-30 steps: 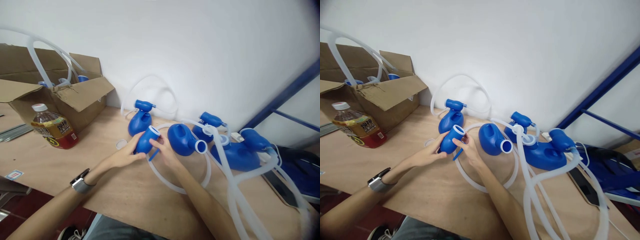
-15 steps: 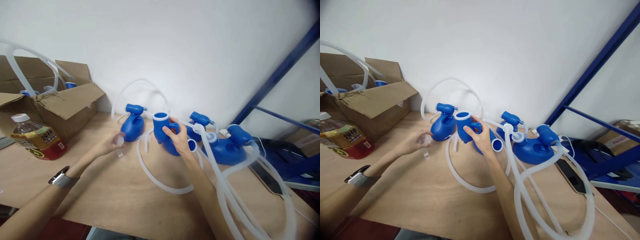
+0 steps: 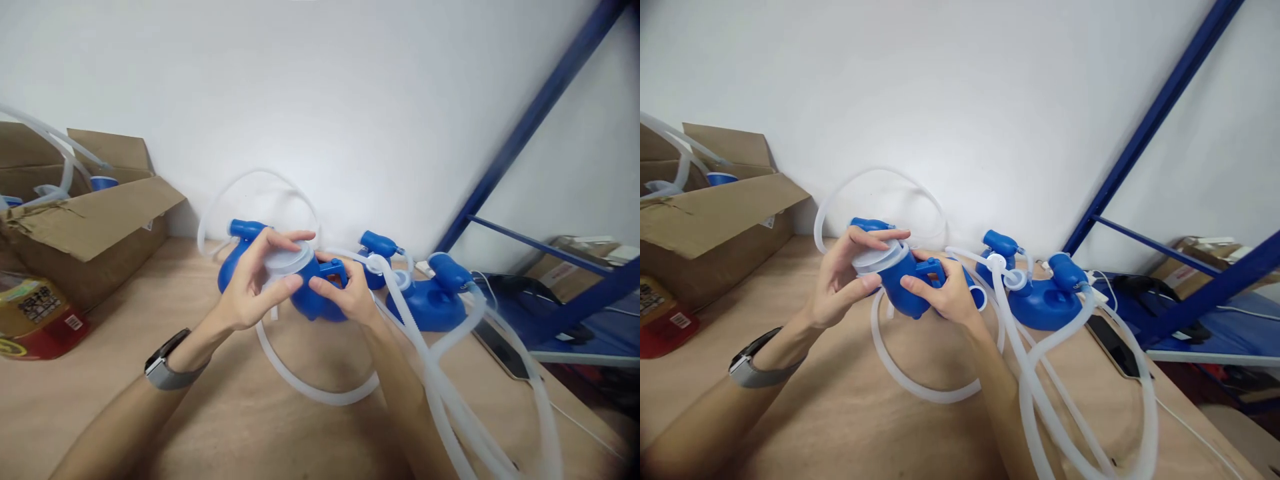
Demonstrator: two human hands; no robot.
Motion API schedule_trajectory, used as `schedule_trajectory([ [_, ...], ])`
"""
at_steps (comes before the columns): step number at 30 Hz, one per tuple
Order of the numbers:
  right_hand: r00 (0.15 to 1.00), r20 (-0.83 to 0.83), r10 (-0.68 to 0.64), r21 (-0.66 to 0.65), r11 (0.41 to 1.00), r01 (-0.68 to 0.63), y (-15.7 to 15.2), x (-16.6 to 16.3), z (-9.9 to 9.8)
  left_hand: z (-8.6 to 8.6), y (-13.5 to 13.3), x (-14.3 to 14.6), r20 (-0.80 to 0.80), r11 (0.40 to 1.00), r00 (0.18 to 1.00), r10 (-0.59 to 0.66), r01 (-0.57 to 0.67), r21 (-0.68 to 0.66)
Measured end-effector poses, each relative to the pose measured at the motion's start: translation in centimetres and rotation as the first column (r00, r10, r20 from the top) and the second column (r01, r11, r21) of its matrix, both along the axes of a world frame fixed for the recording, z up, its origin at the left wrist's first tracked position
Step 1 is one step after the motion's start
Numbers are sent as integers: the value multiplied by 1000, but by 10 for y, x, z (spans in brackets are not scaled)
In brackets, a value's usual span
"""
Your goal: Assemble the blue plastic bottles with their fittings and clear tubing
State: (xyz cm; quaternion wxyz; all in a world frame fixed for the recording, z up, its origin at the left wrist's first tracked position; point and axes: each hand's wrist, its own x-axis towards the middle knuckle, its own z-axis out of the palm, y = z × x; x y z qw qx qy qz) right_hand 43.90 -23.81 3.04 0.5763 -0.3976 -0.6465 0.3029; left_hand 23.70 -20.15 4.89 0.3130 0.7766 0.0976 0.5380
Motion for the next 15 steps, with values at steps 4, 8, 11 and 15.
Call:
schedule_trajectory([
  [4, 995, -15, 101, -52, 993, -102, -6, 4, 9, -4, 16, -6, -80, 991, 988, -135, 134, -13],
  [8, 995, -7, 99, -69, 993, -99, -7, 3, 11, -5, 31, -13, -295, 978, 945, -140, 178, 105],
  [11, 995, 40, 90, -72, 994, -87, -7, 3, 15, -6, 33, -10, -291, 955, 952, -99, 173, 242],
  [15, 985, 80, 154, -50, 987, -150, -12, 2, 21, -7, 25, 2, -155, 927, 972, -176, 217, 306],
])
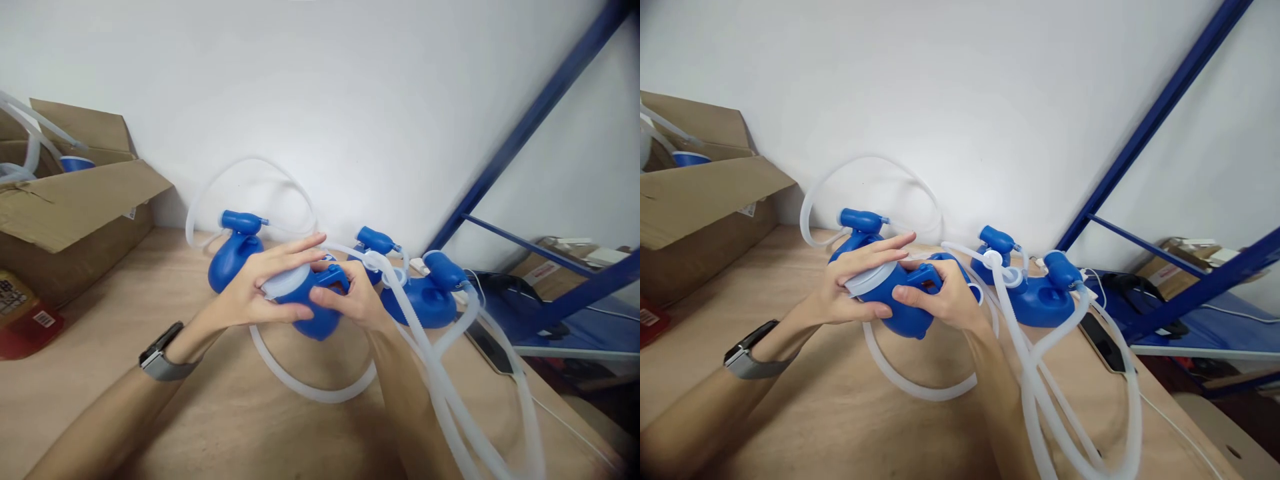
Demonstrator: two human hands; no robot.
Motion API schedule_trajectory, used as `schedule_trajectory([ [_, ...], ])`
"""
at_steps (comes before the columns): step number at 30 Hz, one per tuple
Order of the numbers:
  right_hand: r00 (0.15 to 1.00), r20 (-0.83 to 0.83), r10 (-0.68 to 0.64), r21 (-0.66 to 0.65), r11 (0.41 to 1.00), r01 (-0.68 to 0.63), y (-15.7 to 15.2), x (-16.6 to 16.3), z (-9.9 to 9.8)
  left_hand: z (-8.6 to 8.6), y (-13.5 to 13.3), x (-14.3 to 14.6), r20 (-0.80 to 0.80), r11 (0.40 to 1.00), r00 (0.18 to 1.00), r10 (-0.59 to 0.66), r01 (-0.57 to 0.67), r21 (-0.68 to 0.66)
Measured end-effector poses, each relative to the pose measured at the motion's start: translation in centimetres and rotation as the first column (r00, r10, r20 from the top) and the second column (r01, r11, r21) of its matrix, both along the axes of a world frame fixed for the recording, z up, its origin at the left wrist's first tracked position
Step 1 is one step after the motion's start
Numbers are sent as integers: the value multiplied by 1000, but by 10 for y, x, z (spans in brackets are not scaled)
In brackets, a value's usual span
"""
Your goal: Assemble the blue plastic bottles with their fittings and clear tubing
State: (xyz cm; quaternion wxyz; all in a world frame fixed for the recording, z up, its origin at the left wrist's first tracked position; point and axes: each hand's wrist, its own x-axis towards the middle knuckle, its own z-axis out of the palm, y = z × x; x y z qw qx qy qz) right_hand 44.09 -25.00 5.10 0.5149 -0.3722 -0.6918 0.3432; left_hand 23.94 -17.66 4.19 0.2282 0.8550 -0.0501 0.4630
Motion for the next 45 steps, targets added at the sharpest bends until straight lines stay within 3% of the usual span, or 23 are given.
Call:
schedule_trajectory([
  [3, 998, -53, 23, -28, 999, -25, -4, 0, 0, -2, -6, 9, 73, 996, 994, -87, 86, 17],
  [8, 998, -55, -5, -113, 994, -1, -4, 7, -4, -12, 1, 13, 84, 996, 993, -84, 82, 31],
  [11, 995, -25, -99, -117, 989, 95, 3, 8, -6, -8, 7, 5, 7, 993, 995, 103, -103, 50],
  [14, 966, 57, -253, -73, 964, 257, 9, 1, -9, 3, 4, -6, -186, 938, 919, 346, -343, 50],
  [17, 950, 108, -293, -25, 954, 298, 12, -9, -14, 12, -3, -9, -313, 910, 862, 399, -414, 19],
  [24, 893, 36, -448, 120, 889, 441, 13, -15, -22, 6, -1, -1, -136, 909, 901, 412, -418, -14],
  [30, 915, 121, -385, 253, 903, 347, 10, -10, -19, 2, -3, 3, -63, 903, 902, 427, -429, -12],
  [33, 942, 117, -315, 184, 939, 291, 7, -7, -18, 2, -2, 1, -29, 897, 897, 442, -440, 47],
  [37, 975, -22, -220, -10, 975, 220, 6, -8, -16, 4, -2, -4, -36, 872, 882, 470, -457, 177],
  [41, 984, -87, -155, -167, 976, 139, 9, -10, -14, 2, -3, -6, -2, 769, 834, 552, -508, 387],
  [45, 986, -85, -141, -185, 975, 123, 12, -10, -15, -1, -4, -6, 69, 653, 795, 603, -541, 530],
])
